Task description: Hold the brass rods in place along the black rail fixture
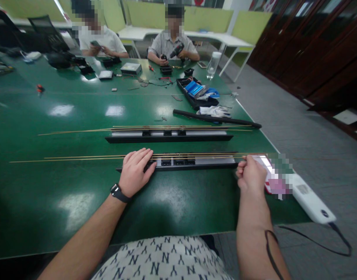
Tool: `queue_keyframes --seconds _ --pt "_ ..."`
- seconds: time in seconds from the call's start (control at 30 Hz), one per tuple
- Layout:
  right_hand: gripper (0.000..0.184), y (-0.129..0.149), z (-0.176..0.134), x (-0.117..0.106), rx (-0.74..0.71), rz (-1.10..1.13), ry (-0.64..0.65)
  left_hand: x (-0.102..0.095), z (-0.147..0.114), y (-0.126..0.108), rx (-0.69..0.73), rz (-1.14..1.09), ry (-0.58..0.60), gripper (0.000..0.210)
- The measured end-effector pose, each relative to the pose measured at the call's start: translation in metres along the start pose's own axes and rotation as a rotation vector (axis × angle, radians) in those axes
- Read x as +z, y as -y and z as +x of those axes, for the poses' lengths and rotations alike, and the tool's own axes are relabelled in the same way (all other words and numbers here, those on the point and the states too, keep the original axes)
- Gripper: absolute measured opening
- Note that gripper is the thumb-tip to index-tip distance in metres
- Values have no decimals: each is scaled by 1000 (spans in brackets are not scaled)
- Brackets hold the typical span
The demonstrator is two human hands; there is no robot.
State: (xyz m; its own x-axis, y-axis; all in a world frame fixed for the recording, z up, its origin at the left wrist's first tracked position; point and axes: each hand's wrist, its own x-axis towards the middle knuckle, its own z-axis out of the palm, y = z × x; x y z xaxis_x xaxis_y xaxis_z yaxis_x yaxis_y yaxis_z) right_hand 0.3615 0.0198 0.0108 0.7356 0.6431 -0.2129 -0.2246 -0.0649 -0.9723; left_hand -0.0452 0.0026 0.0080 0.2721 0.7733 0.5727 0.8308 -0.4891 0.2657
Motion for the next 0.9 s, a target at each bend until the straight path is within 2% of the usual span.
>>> queue_keyframes --seconds 0.1,0.3,0.43,0.9 --pt "17 4 -10 6 42 13 -48 0 0 -1 -2 4 -5 39" --pt "17 3 -31 15 89 -5 91 0 2 -4 5 17 -5 38" --pt "19 0 -43 19 89 24 135 0 3 -7 -3 16 -4 39" --pt "45 -8 -68 36 127 -2 352 1 5 -9 9 31 -24 38"
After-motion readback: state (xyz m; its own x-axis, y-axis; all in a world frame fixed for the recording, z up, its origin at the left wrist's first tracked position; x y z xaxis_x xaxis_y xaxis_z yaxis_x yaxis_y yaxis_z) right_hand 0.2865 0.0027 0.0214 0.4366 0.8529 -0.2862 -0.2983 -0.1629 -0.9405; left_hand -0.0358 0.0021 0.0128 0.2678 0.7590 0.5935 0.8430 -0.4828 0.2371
